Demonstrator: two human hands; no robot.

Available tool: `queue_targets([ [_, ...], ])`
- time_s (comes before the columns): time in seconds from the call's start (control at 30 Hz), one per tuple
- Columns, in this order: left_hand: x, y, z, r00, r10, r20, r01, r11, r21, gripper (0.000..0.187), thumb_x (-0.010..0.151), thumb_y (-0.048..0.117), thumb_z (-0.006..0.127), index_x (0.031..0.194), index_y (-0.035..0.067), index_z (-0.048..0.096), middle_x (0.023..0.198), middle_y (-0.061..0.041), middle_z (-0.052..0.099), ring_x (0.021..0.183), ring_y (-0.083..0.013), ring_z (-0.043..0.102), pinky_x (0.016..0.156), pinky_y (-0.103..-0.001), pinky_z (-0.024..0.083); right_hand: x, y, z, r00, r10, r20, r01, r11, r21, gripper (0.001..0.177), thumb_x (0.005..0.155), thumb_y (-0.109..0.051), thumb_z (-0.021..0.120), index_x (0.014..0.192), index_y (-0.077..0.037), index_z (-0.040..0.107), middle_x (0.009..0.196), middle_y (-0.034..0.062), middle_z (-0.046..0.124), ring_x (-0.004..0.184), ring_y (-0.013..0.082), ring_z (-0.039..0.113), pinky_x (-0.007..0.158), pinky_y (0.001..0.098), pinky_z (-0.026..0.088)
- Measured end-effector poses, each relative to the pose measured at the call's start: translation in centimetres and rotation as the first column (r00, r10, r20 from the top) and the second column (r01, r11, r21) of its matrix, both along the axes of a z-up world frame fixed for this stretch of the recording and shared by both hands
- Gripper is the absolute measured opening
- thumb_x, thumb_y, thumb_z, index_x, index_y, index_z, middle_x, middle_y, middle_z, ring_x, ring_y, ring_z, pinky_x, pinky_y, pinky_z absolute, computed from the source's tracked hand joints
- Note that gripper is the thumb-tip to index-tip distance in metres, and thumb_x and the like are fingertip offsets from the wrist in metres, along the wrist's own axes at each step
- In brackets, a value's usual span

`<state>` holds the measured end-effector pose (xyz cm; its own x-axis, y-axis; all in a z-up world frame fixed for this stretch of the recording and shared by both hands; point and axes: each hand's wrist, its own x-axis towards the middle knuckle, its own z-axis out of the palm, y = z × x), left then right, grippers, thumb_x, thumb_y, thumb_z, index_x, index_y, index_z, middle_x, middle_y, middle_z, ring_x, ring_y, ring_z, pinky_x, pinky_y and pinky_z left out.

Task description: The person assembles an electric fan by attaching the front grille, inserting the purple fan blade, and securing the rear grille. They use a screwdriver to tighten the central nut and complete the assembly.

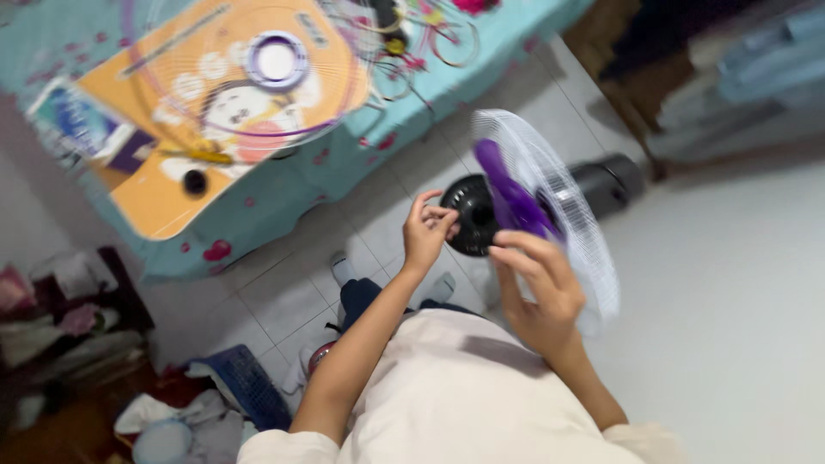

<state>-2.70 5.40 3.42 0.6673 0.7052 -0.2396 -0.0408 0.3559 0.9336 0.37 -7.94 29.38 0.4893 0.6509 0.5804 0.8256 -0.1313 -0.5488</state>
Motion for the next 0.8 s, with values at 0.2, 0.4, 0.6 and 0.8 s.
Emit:
queue_targets([
  [0.2,-10.6,11.7,-2.8,0.954,0.298,-0.021,-0.294,0.951,0.099,0.027,0.094,0.004,0.072,0.119,0.003,0.063,0.097,-0.010,0.071,0.070,-0.0143,0.071,0.052,-0.028,0.058,-3.1,11.9,-2.8,0.963,0.261,-0.060,-0.265,0.960,-0.088,0.023,0.089,0.006,0.077,0.109,-0.002,0.070,0.103,0.0118,0.072,0.092,0.0272,0.072,0.079,0.0346,0.058],
  [0.4,-23.9,25.4,-3.6,0.687,0.637,-0.350,-0.278,0.675,0.683,0.034,0.094,0.013,0.075,0.124,0.003,0.063,0.114,-0.016,0.069,0.103,-0.0328,0.068,0.090,-0.042,0.054,-8.2,24.9,-8.3,0.919,0.335,-0.209,-0.386,0.873,-0.297,0.021,0.091,-0.006,0.075,0.112,-0.003,0.071,0.107,0.0132,0.072,0.089,0.0333,0.071,0.074,0.0377,0.057],
  [0.6,-27.1,33.1,-4.2,0.663,0.652,-0.368,-0.007,0.497,0.868,0.069,0.079,0.023,0.084,0.134,-0.003,0.051,0.136,-0.028,0.056,0.123,-0.0442,0.052,0.095,-0.049,0.047,-13.3,35.8,-15.0,0.862,0.462,-0.208,-0.504,0.736,-0.452,0.034,0.091,-0.011,0.069,0.123,-0.003,0.065,0.121,0.0159,0.067,0.104,0.0384,0.067,0.085,0.0456,0.056],
  [0.8,-26.9,36.0,-7.1,0.696,0.425,-0.579,0.177,0.681,0.711,0.060,0.081,0.022,0.085,0.129,0.000,0.057,0.124,-0.019,0.065,0.117,-0.0397,0.059,0.100,-0.047,0.050,-15.7,38.4,-17.5,0.856,0.429,-0.290,-0.517,0.694,-0.501,0.035,0.091,-0.013,0.070,0.125,-0.003,0.064,0.125,0.0165,0.066,0.107,0.0389,0.066,0.085,0.0458,0.055],
])
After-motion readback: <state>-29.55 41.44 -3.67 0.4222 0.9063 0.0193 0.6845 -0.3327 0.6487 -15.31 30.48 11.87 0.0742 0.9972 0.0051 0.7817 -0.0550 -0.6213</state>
